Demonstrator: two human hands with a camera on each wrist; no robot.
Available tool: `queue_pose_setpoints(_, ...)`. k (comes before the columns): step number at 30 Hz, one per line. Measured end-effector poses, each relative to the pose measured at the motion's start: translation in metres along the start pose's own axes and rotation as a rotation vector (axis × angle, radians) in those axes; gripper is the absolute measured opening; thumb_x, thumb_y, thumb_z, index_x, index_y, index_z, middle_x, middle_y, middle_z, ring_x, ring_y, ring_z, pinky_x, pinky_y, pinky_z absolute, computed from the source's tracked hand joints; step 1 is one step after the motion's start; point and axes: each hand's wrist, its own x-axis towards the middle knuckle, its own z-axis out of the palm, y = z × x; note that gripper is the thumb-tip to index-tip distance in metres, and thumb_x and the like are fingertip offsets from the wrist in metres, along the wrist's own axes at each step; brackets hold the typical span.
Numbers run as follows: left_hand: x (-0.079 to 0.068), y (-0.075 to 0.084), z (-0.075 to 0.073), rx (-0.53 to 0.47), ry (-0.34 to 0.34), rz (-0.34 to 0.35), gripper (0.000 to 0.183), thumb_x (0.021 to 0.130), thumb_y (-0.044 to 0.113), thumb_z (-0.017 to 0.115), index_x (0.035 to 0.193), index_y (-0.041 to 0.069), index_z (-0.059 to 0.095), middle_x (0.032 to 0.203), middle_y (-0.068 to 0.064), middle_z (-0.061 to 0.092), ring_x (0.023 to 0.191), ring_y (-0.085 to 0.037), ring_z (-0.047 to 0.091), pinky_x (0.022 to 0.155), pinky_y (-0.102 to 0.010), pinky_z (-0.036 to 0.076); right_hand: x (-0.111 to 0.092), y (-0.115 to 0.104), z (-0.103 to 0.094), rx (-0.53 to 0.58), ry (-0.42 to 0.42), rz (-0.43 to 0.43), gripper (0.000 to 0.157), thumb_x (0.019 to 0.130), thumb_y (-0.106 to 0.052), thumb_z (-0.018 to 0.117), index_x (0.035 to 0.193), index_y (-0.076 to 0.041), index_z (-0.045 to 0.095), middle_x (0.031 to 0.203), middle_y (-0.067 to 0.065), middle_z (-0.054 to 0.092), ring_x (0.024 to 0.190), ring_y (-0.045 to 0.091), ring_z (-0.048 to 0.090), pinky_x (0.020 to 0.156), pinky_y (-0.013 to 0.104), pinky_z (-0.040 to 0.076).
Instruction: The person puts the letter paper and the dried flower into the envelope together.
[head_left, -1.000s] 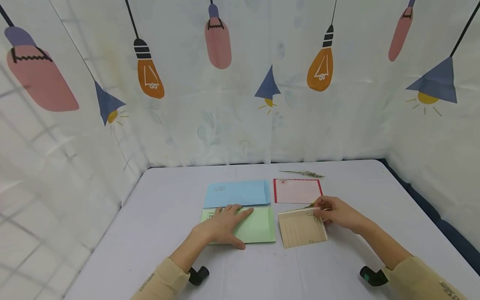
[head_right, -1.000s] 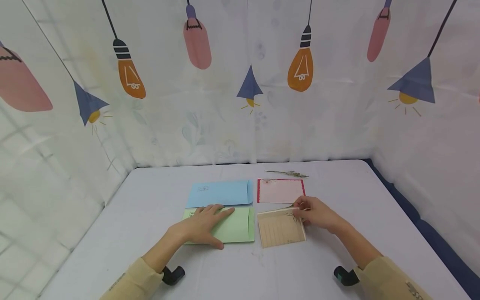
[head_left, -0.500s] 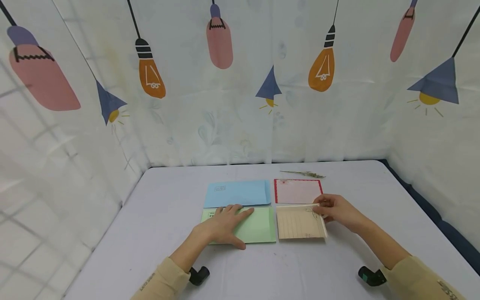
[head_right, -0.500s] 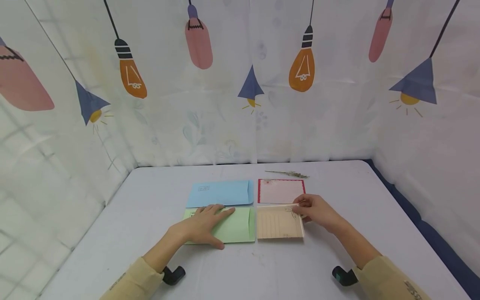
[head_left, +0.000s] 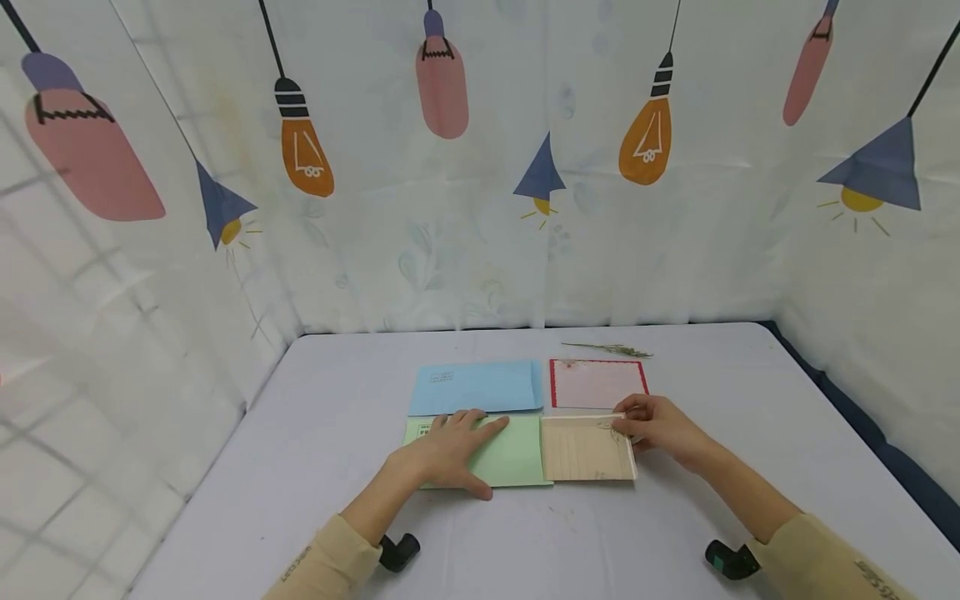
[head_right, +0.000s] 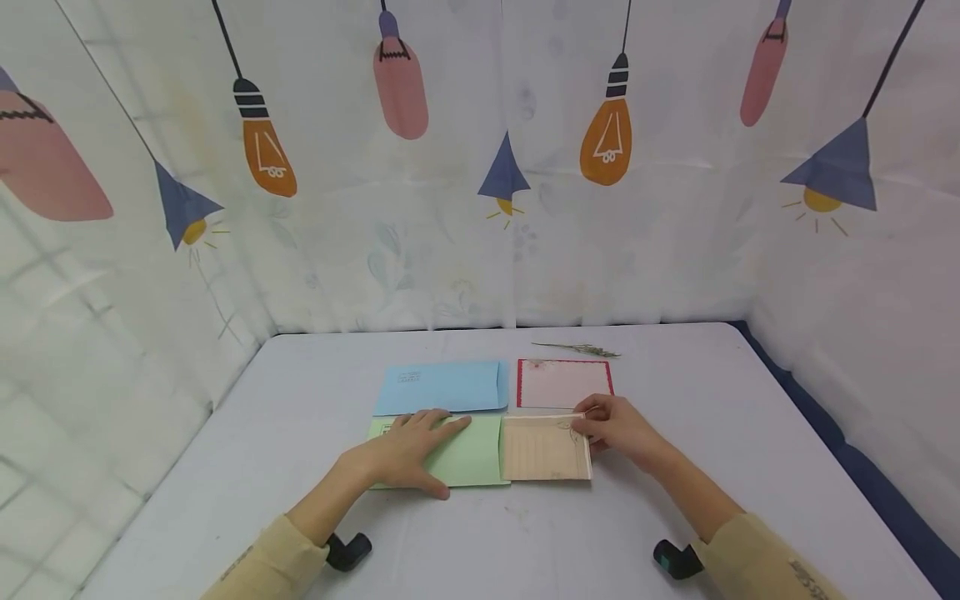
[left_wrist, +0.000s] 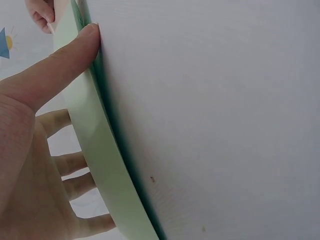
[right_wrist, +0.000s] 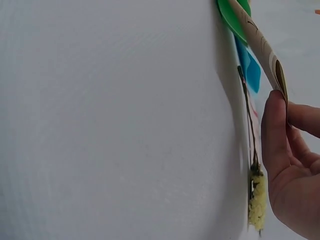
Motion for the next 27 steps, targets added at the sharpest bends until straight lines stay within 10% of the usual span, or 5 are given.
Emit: queue_pose_setpoints(27, -0.002, 0.002, -0.001, -0.046, -0.001, -0.005, 0.104, 0.078, 0.057, 0.085, 0.163, 0.027, 0.032, 0.158, -0.012, 0.035, 0.142, -0.038, 0.036, 0.112, -0.063, 0.029, 0.002, -0.003, 0.015, -0.054, -0.059, -0.035, 0.029, 0.105, -0.011, 0.059, 0.128, 0.006, 0.064, 0.116, 0.014, 0.066, 0.097, 0.025, 0.064, 0.077, 0.036, 0.059)
